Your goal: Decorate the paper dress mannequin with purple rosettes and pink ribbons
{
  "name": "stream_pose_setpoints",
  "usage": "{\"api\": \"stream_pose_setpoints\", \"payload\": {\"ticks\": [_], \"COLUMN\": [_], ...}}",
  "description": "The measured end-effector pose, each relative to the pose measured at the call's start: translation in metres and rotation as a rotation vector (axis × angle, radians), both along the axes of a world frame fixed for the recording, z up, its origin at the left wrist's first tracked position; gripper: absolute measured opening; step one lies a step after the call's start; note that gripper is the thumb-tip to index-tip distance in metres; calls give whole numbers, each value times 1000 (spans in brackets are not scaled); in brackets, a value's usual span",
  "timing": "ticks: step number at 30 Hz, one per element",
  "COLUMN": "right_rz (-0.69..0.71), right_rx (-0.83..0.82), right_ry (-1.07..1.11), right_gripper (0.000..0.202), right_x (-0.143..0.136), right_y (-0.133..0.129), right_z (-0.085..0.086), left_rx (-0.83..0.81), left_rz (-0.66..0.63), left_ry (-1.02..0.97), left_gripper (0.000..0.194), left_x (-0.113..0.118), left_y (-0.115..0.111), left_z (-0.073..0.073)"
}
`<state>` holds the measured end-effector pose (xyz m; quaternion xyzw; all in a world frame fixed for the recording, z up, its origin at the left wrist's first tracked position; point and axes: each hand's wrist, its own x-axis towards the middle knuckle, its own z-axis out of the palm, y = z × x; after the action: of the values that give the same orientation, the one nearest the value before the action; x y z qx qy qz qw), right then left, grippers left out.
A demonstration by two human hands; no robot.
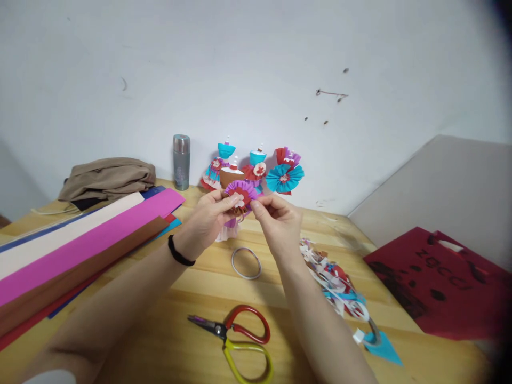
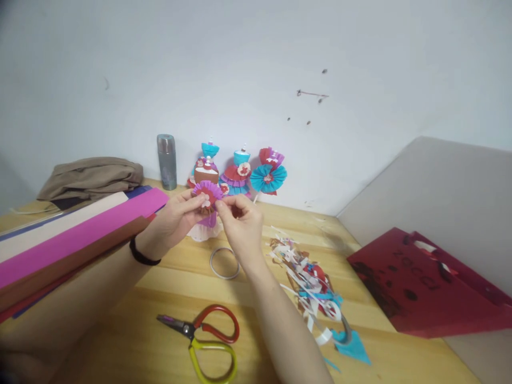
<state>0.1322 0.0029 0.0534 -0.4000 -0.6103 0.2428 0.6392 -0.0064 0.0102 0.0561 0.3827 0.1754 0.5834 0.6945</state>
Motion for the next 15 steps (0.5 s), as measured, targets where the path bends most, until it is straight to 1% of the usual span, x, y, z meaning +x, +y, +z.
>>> {"api": "stream_pose_setpoints", "payload": {"ticks": [6,10,15], "right_rz": [32,24,25], "right_rx": [-2,-29,-45], "right_ry": [-13,-35,-28], "right_gripper": [18,19,18], "right_x": [1,3,0], "right_y": [2,5,8], "right_z": [-2,-5,-10], "left_rx": [-22,-40,-69], "left_rz": [35,85,150], "left_ry": [-60,-91,-58], "left_gripper": [15,15,7], "left_x": [6,6,9], "left_y": [1,0,-5], "left_z": [-6,-5,-5]}}
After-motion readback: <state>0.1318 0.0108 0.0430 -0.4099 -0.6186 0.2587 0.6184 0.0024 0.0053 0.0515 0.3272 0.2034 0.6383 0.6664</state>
